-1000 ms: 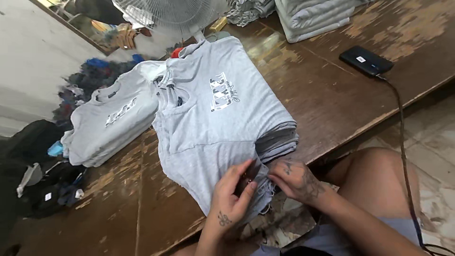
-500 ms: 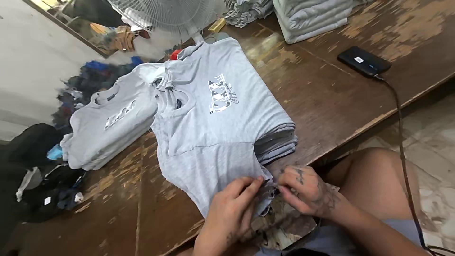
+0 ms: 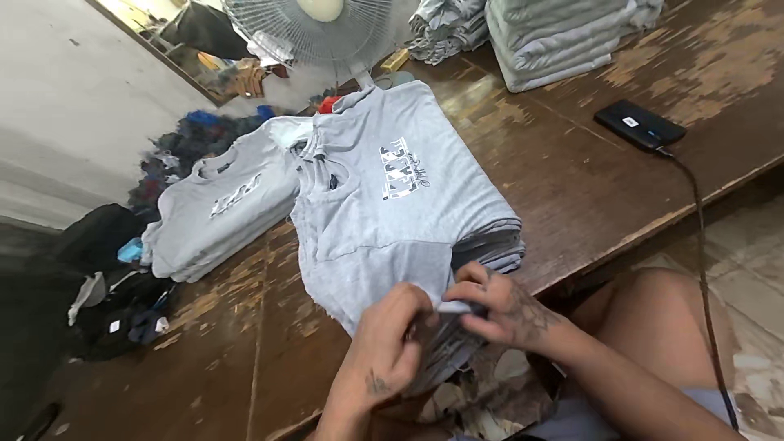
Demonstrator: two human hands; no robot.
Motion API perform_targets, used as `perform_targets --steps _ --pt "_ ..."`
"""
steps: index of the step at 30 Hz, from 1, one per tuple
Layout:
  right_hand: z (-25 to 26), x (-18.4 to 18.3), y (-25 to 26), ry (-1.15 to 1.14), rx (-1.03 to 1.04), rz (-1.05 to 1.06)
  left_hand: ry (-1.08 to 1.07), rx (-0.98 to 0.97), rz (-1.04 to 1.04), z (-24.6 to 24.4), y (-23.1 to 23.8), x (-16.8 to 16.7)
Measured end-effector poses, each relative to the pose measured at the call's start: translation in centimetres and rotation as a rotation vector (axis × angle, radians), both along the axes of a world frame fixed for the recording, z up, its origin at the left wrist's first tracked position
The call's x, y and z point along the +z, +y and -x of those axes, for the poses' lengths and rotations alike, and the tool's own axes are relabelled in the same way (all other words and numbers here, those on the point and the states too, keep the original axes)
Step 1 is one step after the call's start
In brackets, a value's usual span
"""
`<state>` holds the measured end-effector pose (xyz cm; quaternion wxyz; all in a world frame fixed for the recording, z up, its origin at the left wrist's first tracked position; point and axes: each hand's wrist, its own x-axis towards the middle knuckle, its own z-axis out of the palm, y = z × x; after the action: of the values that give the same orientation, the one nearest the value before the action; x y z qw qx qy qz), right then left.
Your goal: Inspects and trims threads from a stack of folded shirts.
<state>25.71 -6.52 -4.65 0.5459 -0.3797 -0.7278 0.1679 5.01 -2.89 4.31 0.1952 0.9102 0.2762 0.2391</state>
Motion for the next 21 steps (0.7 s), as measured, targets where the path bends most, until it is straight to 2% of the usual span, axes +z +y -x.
perform_targets --steps 3,4,6,8,11,12,15,17,19,21 --pt "0.4 -0.7 0.9 0.47 0.216 0.194 -0.452 0.101 0.422 -2.0 2.4 -2.6" --pt "0.2 -1.0 0.8 0.558 0.291 0.273 -0.554 0.117 0.515 -2.0 2.8 -3.3" --pt "-0.4 -1.4 0.6 0.624 0.378 0.361 -0.641 0.118 0.564 -1.9 2.6 -3.7" --pt "-0.6 -1.5 0.5 0.578 0.34 0.327 -0.682 0.112 0.581 -1.9 2.2 -3.9" --pt "0.1 -0.4 0.7 0.383 0.156 0.211 -0.74 0.14 0.646 -2.1 1.7 -3.6" --pt "0.6 -0.4 0.8 0.399 0.128 0.192 -0.756 0.155 0.654 -2.2 1.7 -3.6" --pt "0.7 -0.8 1.1 0.708 0.333 0.36 -0.784 0.184 0.621 -2.5 1.8 -3.9" --pt "0.4 -1.2 0.9 0.824 0.462 0.412 -0.776 0.18 0.599 -2.4 1.9 -4.2" --pt "0.2 -1.1 0.6 0.71 0.42 0.317 -0.769 0.173 0.596 -2.3 1.9 -4.4" --pt "0.2 -0.6 0.3 0.389 0.179 0.136 -0.761 0.169 0.605 -2.3 1.9 -4.4"
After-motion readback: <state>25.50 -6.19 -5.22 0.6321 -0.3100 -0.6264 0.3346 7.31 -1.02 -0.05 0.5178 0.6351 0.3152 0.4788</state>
